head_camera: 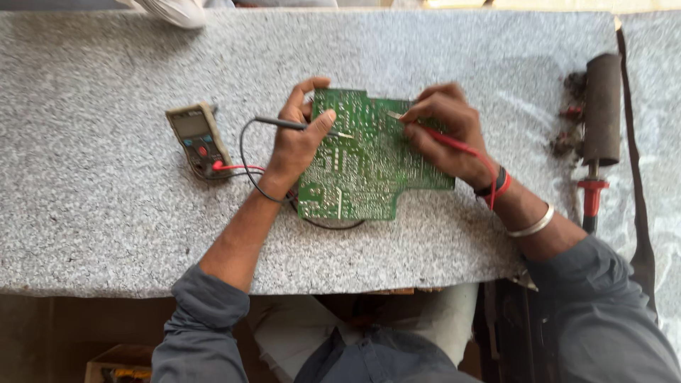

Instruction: The person holds a green circuit board on a workbench and probes its components with the red and black leads of a multimeter, repositioning the board and moving the probe tips to different points across the board to test it.

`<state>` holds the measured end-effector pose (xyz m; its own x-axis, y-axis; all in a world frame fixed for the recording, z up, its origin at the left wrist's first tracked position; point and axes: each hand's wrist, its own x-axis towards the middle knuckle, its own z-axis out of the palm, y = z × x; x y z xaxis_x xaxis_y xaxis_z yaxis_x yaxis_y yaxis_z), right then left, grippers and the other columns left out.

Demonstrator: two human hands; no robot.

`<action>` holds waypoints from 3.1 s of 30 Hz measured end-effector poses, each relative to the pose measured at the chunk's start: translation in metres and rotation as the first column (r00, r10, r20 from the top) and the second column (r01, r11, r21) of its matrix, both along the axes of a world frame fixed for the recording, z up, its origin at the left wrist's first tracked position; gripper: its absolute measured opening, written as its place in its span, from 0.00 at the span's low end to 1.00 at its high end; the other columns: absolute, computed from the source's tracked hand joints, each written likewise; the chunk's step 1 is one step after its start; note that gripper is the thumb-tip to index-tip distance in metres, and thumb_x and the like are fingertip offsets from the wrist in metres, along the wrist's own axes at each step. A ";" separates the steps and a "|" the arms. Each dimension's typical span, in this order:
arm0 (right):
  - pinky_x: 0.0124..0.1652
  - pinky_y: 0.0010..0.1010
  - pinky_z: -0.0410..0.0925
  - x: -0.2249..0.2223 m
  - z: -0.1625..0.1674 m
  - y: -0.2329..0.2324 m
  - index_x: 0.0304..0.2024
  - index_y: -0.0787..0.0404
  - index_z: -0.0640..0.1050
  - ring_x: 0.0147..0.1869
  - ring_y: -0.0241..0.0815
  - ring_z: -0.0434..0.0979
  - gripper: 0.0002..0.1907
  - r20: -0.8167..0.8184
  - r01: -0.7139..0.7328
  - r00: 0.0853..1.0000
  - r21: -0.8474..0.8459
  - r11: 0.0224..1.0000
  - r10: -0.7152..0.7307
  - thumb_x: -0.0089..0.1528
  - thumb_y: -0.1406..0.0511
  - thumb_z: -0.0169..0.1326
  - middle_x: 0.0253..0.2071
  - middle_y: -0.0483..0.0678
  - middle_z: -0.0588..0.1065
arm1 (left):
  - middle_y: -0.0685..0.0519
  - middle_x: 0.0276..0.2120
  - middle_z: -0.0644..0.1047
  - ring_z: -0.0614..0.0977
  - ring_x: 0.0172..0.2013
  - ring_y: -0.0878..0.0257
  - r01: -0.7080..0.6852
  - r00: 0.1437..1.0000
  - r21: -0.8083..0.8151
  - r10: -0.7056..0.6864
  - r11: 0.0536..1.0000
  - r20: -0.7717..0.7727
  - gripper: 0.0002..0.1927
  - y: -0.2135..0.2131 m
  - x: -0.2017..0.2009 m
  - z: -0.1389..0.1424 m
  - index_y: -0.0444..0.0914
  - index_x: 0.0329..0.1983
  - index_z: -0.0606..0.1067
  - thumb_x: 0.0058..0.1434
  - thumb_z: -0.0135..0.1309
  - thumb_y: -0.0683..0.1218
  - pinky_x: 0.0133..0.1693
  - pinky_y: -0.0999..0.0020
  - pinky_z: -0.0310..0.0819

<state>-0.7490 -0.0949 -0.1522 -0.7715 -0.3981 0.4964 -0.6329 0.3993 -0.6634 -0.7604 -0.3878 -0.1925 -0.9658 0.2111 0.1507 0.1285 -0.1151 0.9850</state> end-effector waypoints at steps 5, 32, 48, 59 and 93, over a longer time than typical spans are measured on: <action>0.52 0.36 0.68 -0.011 -0.026 0.008 0.33 0.61 0.79 0.59 0.46 0.71 0.04 0.037 0.184 0.983 -0.133 0.974 -0.180 0.58 0.67 0.57 0.42 0.51 0.74 | 0.54 0.37 0.81 0.77 0.32 0.75 0.016 1.000 0.025 -0.016 1.000 0.004 0.23 0.002 -0.003 -0.005 0.35 0.68 0.64 0.71 0.53 0.38 0.33 0.80 0.72; 0.52 0.33 0.69 -0.020 -0.035 0.021 0.34 0.66 0.80 0.55 0.42 0.72 0.04 0.026 0.124 0.992 -0.120 0.985 -0.121 0.59 0.70 0.57 0.47 0.53 0.74 | 0.59 0.34 0.74 0.66 0.30 0.77 -0.022 0.999 -0.089 0.019 0.996 -0.030 0.20 -0.002 -0.002 -0.012 0.38 0.67 0.65 0.74 0.50 0.44 0.29 0.79 0.59; 0.38 0.23 0.69 -0.036 -0.058 0.038 0.35 0.72 0.79 0.36 0.33 0.76 0.07 0.134 0.037 0.991 -0.251 0.967 -0.003 0.66 0.76 0.51 0.34 0.50 0.79 | 0.59 0.34 0.77 0.69 0.28 0.77 0.036 0.989 -0.059 -0.044 0.998 -0.144 0.17 -0.007 -0.009 -0.035 0.41 0.69 0.64 0.80 0.49 0.46 0.29 0.79 0.63; 0.42 0.25 0.74 -0.037 -0.062 0.039 0.39 0.72 0.79 0.39 0.35 0.80 0.07 0.190 0.003 0.980 -0.308 0.951 0.058 0.69 0.77 0.49 0.37 0.50 0.78 | 0.61 0.28 0.70 0.63 0.25 0.77 0.010 0.989 -0.088 -0.023 0.996 -0.144 0.15 -0.007 -0.009 -0.036 0.40 0.67 0.66 0.80 0.50 0.45 0.26 0.78 0.57; 0.44 0.28 0.76 -0.050 -0.061 0.064 0.39 0.73 0.75 0.41 0.38 0.80 0.10 0.318 -0.175 0.906 -0.318 0.932 0.279 0.71 0.74 0.42 0.40 0.56 0.78 | 0.57 0.34 0.78 0.68 0.27 0.79 0.029 0.991 -0.065 -0.037 0.997 -0.132 0.16 -0.003 -0.012 -0.041 0.40 0.69 0.65 0.82 0.49 0.45 0.28 0.82 0.60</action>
